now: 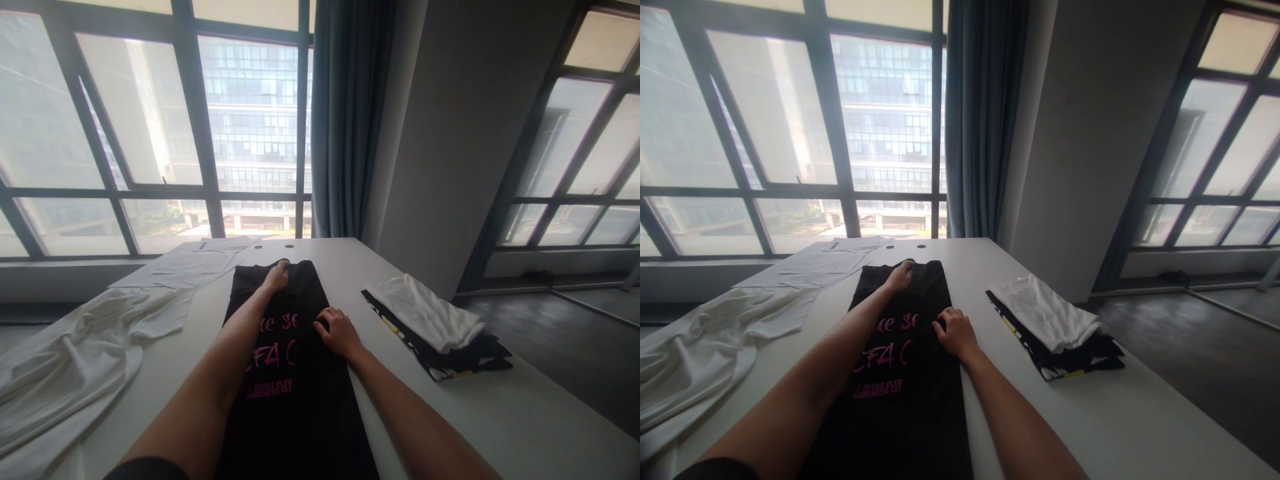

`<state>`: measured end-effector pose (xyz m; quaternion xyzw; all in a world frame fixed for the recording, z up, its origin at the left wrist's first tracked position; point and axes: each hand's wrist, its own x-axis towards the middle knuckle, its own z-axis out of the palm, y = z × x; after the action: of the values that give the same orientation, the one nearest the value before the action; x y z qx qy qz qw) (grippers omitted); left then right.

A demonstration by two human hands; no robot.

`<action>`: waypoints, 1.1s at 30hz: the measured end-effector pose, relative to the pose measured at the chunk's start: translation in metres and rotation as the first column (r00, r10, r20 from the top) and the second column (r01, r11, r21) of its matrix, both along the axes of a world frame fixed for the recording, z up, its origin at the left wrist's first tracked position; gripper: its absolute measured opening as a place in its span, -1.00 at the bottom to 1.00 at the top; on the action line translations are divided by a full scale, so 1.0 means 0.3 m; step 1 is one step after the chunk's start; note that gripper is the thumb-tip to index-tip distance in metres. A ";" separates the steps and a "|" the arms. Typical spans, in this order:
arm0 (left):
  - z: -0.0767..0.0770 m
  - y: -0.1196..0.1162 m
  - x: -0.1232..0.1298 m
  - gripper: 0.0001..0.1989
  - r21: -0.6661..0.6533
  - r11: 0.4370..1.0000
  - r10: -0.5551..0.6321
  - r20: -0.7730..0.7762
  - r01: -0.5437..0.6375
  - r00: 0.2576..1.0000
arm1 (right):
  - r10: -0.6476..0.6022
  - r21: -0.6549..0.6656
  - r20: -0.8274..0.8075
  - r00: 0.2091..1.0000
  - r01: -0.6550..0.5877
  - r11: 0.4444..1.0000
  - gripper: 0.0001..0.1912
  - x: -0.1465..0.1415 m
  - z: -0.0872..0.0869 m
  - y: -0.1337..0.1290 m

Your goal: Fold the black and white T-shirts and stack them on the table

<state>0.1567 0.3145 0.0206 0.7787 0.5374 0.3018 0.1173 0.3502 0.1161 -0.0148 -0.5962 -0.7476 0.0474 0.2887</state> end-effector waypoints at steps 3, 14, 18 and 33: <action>-0.035 -0.013 -0.004 -0.57 -0.078 0.990 -0.120 -0.064 0.115 0.991 | -0.005 -0.006 -0.001 1.000 0.005 1.000 -0.79 -0.001 0.002 -0.001; -0.031 0.021 -0.146 -0.43 -0.180 0.983 -0.026 -0.299 -0.030 0.954 | -0.006 0.008 0.004 1.000 0.006 1.000 -0.79 0.002 -0.006 0.003; -0.061 0.011 -0.258 -0.33 -0.189 0.974 0.046 -0.377 -0.125 0.925 | -0.013 -0.003 0.018 1.000 0.013 1.000 -0.78 0.000 -0.002 0.000; -0.127 -0.011 -0.309 -0.14 -0.243 0.958 0.024 -0.465 -0.154 0.885 | 0.019 -0.376 0.226 0.974 0.069 0.924 -0.02 -0.113 0.049 -0.072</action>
<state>0.0640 0.3112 -0.0174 0.7784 0.6216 0.0380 0.0796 0.3161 0.0946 -0.0001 -0.6520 -0.7442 0.1200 0.0812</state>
